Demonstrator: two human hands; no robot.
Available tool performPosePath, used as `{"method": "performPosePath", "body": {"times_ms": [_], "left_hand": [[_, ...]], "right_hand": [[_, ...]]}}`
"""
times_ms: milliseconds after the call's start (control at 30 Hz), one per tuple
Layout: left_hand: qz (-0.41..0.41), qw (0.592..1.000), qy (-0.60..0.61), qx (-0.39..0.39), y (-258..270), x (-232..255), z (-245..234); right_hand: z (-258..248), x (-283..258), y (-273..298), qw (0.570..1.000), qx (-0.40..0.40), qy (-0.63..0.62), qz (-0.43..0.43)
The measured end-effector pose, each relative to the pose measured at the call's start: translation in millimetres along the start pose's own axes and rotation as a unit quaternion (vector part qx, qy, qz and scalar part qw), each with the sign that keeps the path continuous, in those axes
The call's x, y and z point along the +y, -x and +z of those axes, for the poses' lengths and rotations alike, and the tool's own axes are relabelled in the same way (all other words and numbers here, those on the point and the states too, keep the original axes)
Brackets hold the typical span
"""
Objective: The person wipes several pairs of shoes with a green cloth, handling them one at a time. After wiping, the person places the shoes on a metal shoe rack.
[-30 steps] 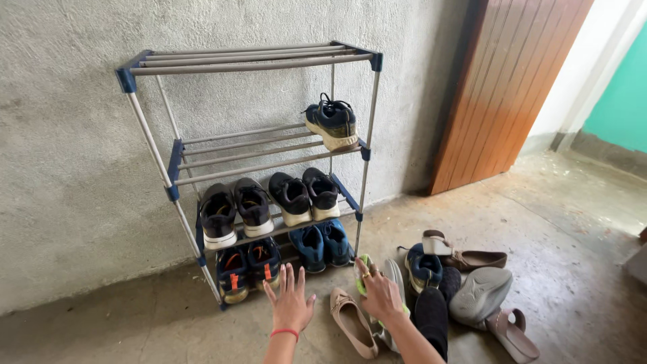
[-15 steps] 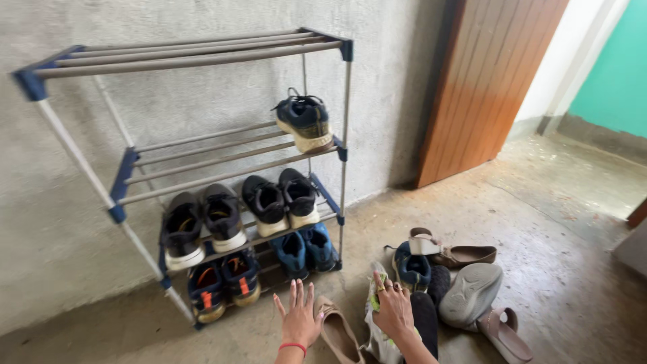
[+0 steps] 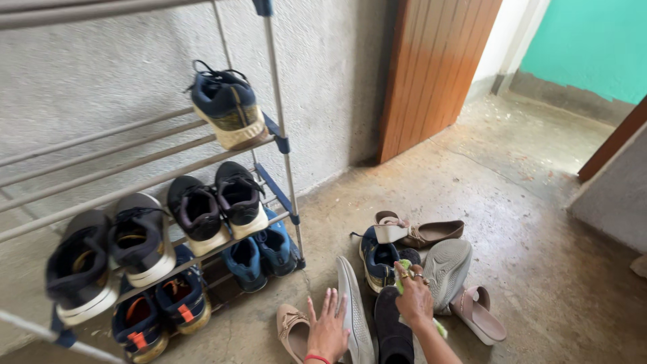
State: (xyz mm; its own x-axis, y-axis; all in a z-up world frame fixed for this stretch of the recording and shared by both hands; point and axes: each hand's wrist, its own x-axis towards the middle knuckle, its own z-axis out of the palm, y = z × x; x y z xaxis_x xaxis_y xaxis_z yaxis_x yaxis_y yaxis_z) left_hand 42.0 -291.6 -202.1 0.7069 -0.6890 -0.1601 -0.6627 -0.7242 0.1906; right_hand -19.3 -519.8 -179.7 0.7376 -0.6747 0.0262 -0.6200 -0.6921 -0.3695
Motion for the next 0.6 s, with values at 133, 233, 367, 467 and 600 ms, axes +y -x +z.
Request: {"method": "performPosePath", "body": {"times_ms": [133, 233, 367, 467, 600], "left_hand": [[0.011, 0.998, 0.041, -0.050, -25.6, 12.8, 31.0], [0.009, 0.996, 0.077, -0.033, -49.1, 16.1, 67.7], [-0.011, 0.994, 0.110, -0.022, -71.4, 10.8, 111.3], [-0.072, 0.991, 0.020, -0.107, -88.2, 11.7, 129.6], [-0.065, 0.993, 0.045, -0.093, -87.7, 3.1, 145.9]], "right_hand": [[12.5, 22.2, -28.7, 0.999, 0.033, 0.014, 0.014], [20.4, 30.9, -56.1, 0.997, 0.074, 0.002, 0.009], [39.7, 14.2, -84.7, 0.999, 0.038, 0.000, -0.007], [62.7, 3.1, -86.9, 1.000, -0.026, 0.010, 0.009], [87.9, 7.8, -87.4, 0.995, -0.063, 0.063, 0.041]]}}
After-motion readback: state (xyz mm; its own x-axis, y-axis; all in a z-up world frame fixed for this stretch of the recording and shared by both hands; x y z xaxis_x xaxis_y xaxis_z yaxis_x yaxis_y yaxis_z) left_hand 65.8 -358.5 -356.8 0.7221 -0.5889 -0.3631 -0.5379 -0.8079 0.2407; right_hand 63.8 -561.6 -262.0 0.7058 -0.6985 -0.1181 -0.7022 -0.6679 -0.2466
